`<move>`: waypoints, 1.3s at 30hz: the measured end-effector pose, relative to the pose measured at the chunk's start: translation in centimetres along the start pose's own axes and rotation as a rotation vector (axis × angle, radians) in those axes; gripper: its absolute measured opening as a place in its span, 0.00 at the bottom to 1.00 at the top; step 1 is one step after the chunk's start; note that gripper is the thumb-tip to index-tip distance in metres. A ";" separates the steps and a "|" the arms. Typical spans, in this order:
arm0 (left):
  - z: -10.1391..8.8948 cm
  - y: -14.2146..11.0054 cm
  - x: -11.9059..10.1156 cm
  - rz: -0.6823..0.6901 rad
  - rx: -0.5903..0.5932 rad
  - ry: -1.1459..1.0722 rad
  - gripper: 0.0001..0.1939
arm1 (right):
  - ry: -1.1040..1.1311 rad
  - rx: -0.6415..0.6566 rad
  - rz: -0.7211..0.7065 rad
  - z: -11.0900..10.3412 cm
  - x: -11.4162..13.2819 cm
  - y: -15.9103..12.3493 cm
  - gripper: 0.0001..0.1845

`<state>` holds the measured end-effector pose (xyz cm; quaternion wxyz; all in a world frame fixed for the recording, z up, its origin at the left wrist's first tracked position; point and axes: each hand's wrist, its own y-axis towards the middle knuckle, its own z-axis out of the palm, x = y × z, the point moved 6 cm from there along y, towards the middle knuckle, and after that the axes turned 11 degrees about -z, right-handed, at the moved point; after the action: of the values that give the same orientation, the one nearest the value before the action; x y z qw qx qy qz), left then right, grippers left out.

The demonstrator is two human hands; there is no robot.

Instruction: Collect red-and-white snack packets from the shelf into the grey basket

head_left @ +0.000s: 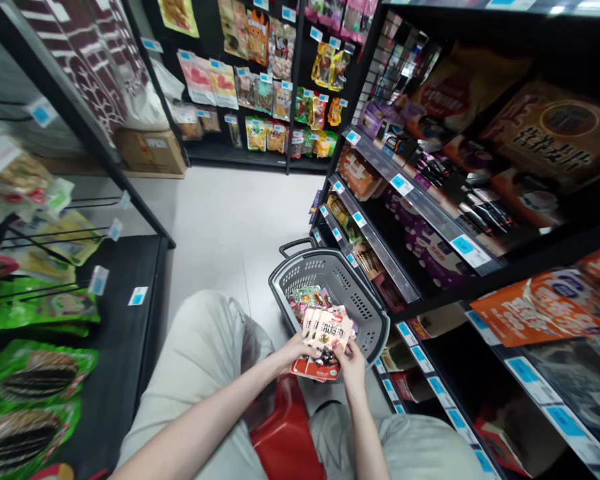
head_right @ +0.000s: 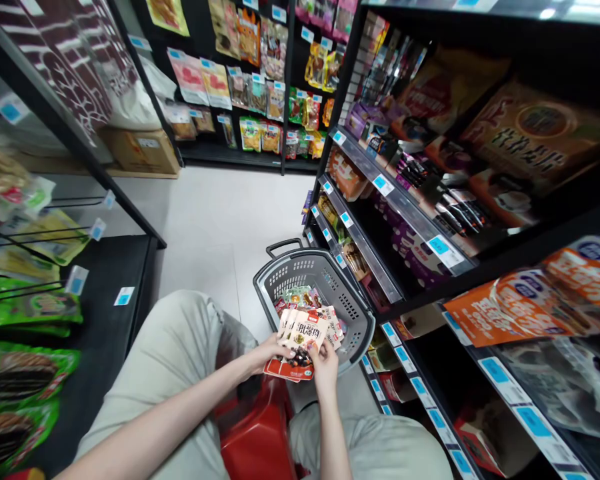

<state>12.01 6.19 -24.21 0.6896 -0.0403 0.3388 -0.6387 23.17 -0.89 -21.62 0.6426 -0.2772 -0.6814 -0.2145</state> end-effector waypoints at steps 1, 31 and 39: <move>-0.1 0.0 0.0 0.015 -0.004 0.000 0.22 | 0.006 0.011 0.004 0.0 0.1 0.1 0.19; -0.1 -0.1 0.5 -0.050 0.062 -0.142 0.22 | 0.368 0.001 0.176 1.3 -0.4 -0.5 0.15; 0.2 -0.3 0.3 -0.057 0.060 -0.148 0.22 | 0.360 0.005 0.176 1.1 -0.6 -0.5 0.16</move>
<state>11.85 5.75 -24.05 0.6953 -0.0763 0.2662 -0.6632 22.03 -0.59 -22.29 0.7709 -0.2913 -0.5293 -0.2017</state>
